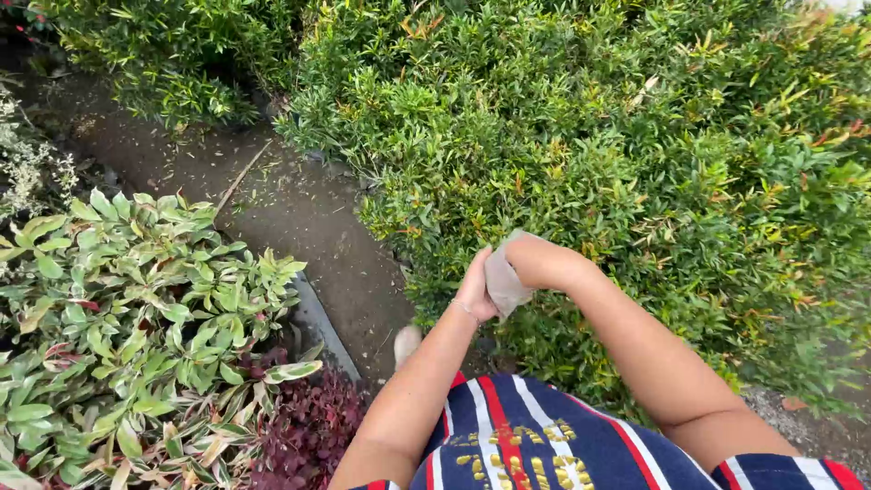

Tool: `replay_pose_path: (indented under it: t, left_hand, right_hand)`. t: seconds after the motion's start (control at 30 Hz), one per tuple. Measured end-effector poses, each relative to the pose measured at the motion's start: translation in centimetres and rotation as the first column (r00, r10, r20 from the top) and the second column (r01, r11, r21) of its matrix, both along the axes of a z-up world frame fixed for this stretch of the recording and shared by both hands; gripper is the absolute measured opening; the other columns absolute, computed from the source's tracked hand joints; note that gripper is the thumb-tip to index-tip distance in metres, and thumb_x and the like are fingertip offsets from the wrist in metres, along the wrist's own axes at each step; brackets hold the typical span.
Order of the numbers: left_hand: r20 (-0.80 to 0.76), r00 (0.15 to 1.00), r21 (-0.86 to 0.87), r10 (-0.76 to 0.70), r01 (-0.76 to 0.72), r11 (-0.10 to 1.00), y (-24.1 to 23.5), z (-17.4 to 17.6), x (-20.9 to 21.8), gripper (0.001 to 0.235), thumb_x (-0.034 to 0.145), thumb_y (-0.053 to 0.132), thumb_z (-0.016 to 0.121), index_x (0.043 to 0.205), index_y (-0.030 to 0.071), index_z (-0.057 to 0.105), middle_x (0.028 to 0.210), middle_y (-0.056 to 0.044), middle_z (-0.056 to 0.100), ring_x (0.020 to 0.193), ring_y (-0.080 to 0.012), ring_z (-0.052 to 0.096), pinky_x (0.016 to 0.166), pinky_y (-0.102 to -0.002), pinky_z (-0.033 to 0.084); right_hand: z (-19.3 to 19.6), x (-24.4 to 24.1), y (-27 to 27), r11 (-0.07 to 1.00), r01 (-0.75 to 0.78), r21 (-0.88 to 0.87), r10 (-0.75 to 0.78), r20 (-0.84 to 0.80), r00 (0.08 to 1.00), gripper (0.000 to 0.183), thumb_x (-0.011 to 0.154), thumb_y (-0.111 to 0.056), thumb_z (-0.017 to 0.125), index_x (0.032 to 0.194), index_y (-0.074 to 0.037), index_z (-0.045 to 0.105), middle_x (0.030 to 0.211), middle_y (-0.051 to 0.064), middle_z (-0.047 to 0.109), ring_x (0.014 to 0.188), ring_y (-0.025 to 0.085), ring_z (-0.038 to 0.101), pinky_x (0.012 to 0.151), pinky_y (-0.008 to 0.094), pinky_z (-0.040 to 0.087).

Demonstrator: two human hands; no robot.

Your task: The person walks through a garden area and applies fertilizer from a small plastic bag to various potted plants and shrubs. They scoop the granular substance with their hand and sprinkle it onto the soil or foliage of different plant species.

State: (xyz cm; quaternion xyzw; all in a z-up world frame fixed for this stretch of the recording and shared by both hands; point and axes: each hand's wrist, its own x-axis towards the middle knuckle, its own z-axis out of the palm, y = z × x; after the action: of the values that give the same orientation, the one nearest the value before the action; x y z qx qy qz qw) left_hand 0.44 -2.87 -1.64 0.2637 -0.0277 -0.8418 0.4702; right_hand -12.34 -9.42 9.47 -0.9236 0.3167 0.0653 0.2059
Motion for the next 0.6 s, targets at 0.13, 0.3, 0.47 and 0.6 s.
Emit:
replay_pose_path:
  t: [0.13, 0.3, 0.47, 0.6]
  left_hand:
    - [0.001, 0.995, -0.016, -0.096, 0.096, 0.995, -6.5, -1.4, 1.3, 0.063, 0.102, 0.062, 0.035, 0.138, 0.017, 0.062, 0.135, -0.006, 0.067, 0.12, -0.0289, 0.065, 0.105, -0.048, 0.05]
    - [0.027, 0.957, -0.035, -0.288, 0.289, 0.957, -14.4, -2.2, 3.9, 0.059, 0.104, 0.062, 0.035, 0.134, 0.019, 0.063, 0.128, -0.004, 0.069, 0.113, -0.0269, 0.065, 0.095, -0.045, 0.053]
    - [-0.024, 0.913, -0.068, -0.407, 0.404, 0.912, -21.5, -1.1, 6.3, 0.062, 0.105, 0.058, 0.03, 0.136, 0.017, 0.065, 0.126, -0.006, 0.07, 0.108, -0.026, 0.068, 0.092, -0.042, 0.055]
    - [0.009, 0.903, -0.041, -0.429, 0.429, 0.902, -24.4, 0.2, 6.7, 0.06, 0.104, 0.057, 0.03, 0.134, 0.017, 0.065, 0.121, -0.004, 0.071, 0.104, -0.0245, 0.069, 0.087, -0.041, 0.055]
  right_hand:
    - [0.8, 1.3, -3.9, 0.996, 0.084, 0.007, -0.084, -0.037, 0.996, 0.017, 0.072, -0.006, 0.071, 0.088, -0.006, 0.077, 0.095, 0.018, 0.075, 0.088, 0.036, 0.072, 0.078, 0.044, 0.057]
    - [2.5, 1.7, -9.1, 0.945, 0.312, 0.102, -0.324, 0.134, 0.936, 0.018, 0.08, -0.007, 0.068, 0.097, -0.008, 0.076, 0.096, 0.015, 0.077, 0.087, 0.031, 0.073, 0.078, 0.042, 0.057]
    - [7.1, 1.5, -12.2, 0.694, 0.499, 0.518, -0.711, 0.391, 0.584, 0.02, 0.092, -0.005, 0.063, 0.11, -0.007, 0.072, 0.097, 0.01, 0.073, 0.086, 0.02, 0.067, 0.074, 0.036, 0.056]
    - [2.5, -2.3, -14.0, 0.485, -0.156, 0.861, -0.868, 0.451, -0.209, 0.019, 0.1, 0.001, 0.062, 0.119, -0.001, 0.063, 0.103, 0.008, 0.065, 0.092, 0.016, 0.06, 0.079, 0.026, 0.053]
